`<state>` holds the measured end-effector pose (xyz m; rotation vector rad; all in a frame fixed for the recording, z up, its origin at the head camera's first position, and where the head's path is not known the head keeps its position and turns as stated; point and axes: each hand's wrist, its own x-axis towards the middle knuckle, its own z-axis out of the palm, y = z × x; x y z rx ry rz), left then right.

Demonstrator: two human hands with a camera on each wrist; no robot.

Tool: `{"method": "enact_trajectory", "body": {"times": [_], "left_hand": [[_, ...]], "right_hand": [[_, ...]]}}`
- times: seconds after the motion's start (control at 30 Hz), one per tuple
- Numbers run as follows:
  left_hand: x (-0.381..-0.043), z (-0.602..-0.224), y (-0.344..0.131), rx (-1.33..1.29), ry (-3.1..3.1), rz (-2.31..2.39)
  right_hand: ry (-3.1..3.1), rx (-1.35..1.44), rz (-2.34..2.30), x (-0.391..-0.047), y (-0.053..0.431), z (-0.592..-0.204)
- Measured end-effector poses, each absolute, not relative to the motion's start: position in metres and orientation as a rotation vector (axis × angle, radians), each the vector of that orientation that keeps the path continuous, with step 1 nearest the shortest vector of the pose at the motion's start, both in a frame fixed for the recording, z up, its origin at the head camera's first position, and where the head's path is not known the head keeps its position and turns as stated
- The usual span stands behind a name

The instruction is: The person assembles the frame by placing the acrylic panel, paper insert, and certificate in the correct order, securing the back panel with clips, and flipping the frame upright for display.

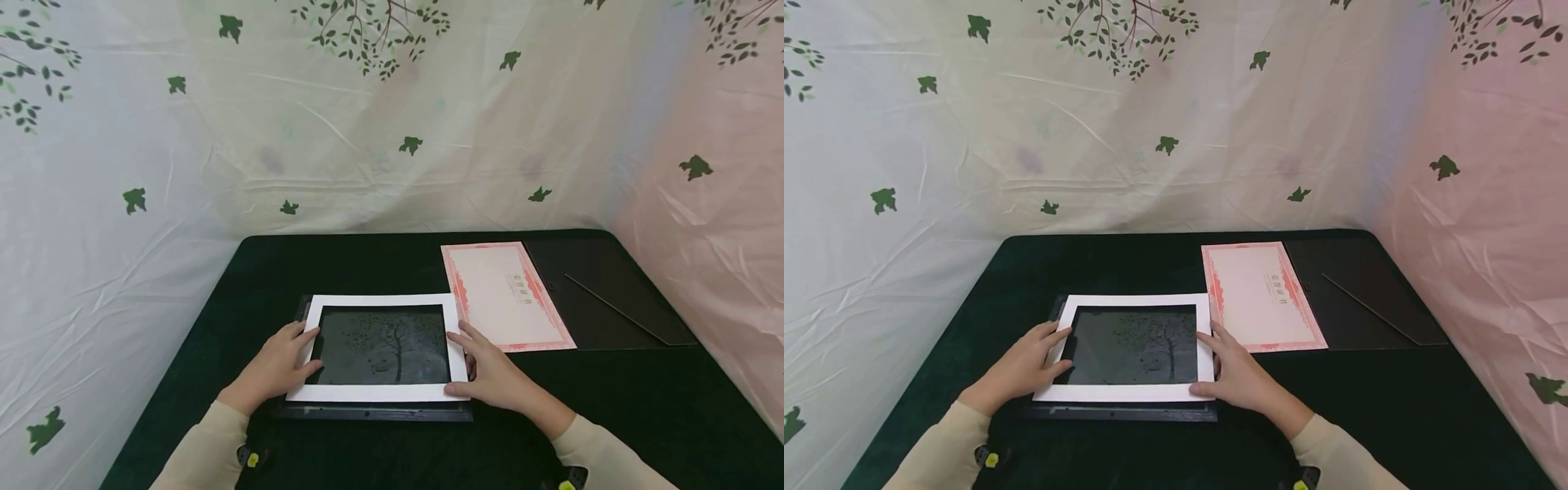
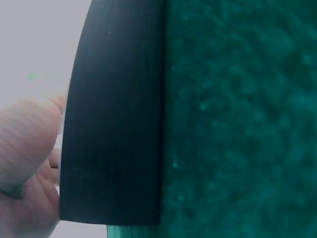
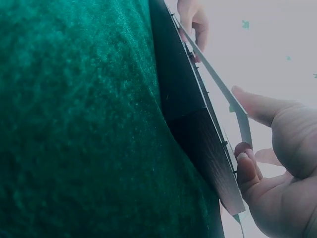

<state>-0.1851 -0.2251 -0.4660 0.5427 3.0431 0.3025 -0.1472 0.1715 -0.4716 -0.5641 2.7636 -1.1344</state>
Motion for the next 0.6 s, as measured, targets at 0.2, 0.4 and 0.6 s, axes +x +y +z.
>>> {"method": "enact_trajectory", "body": {"times": [0.2,0.4,0.6], "left_hand": [[-0.1828,-0.4689,-0.2296,0.580,3.055,0.368],[-0.1799,-0.4692,-0.2328,0.548,3.057,0.350],[-0.1789,-0.4693,-0.2345,0.510,3.031,0.345]], "right_hand": [[2.722,-0.568,-1.139,-0.1455,0.1696,-0.4676],[2.695,-0.582,-1.147,-0.1434,0.1666,-0.4656],[2.689,-0.600,-1.143,-0.1408,0.1667,-0.4678]]}}
